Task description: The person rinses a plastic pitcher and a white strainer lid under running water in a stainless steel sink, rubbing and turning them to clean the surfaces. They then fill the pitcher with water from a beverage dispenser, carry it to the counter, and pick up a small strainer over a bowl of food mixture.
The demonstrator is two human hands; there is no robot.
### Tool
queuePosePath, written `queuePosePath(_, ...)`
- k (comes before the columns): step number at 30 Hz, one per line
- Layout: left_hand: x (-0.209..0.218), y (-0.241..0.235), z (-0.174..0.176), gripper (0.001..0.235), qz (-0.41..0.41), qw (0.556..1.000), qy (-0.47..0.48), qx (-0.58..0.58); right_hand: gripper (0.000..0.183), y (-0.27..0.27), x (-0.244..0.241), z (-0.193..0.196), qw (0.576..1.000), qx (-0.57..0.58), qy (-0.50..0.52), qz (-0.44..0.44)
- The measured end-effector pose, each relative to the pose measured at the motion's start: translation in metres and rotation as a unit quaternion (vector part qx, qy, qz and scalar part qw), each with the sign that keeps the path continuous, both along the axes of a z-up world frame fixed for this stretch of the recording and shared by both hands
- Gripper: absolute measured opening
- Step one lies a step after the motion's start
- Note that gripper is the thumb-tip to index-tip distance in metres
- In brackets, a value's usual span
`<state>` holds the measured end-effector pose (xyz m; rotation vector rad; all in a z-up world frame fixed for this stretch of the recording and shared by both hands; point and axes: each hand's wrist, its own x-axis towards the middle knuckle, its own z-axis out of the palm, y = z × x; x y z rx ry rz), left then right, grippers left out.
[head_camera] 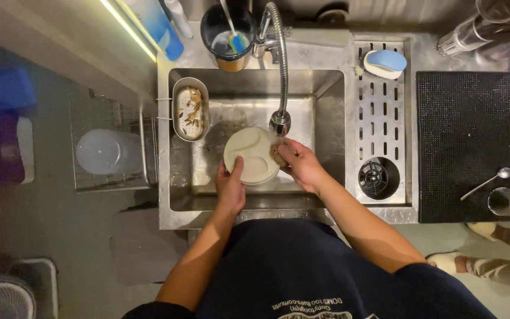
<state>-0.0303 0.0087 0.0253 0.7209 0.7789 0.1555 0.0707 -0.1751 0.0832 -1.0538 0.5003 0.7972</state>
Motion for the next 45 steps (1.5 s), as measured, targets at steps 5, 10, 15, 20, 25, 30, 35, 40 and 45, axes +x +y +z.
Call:
queuePosePath(5,-0.010,0.011,0.001,0.048,-0.013,0.999,-0.027,-0.045,0.026,0.021,0.005,-0.025,0.980,-0.156,-0.125,0.013)
queuePosePath(10,-0.021,0.035,0.020,0.055,-0.052,0.993,-0.070,-0.081,0.024,0.007,0.012,-0.078,0.934,-0.247,-0.244,0.083)
queuePosePath(15,-0.026,0.055,0.013,0.065,-0.036,0.991,-0.121,-0.047,0.029,0.000,0.020,-0.039,0.993,-0.076,-0.073,0.047)
queuePosePath(20,-0.030,0.064,0.004,0.049,-0.036,0.985,-0.149,-0.081,0.034,-0.008,0.009,-0.032,0.980,-0.140,-0.124,0.061)
queuePosePath(25,-0.010,0.049,0.002,0.049,0.025,0.987,-0.097,-0.126,0.030,0.007,-0.012,-0.024,0.967,-0.153,-0.203,0.035)
queuePosePath(30,0.013,0.031,0.036,0.060,0.078,0.986,0.059,-0.138,0.042,0.036,-0.038,0.000,0.857,-0.316,-0.378,0.148)
queuePosePath(35,0.017,0.017,0.024,0.060,0.072,0.993,0.076,-0.056,0.030,0.055,-0.047,0.014,0.724,-0.360,-0.533,0.251)
queuePosePath(40,0.019,0.015,0.009,0.058,0.058,0.990,0.081,0.097,0.030,0.065,-0.045,0.014,0.869,-0.258,-0.348,0.239)
queuePosePath(45,0.010,0.015,0.005,0.062,-0.079,0.937,0.138,0.310,0.030,0.076,-0.036,0.032,0.891,-0.204,-0.367,0.173)
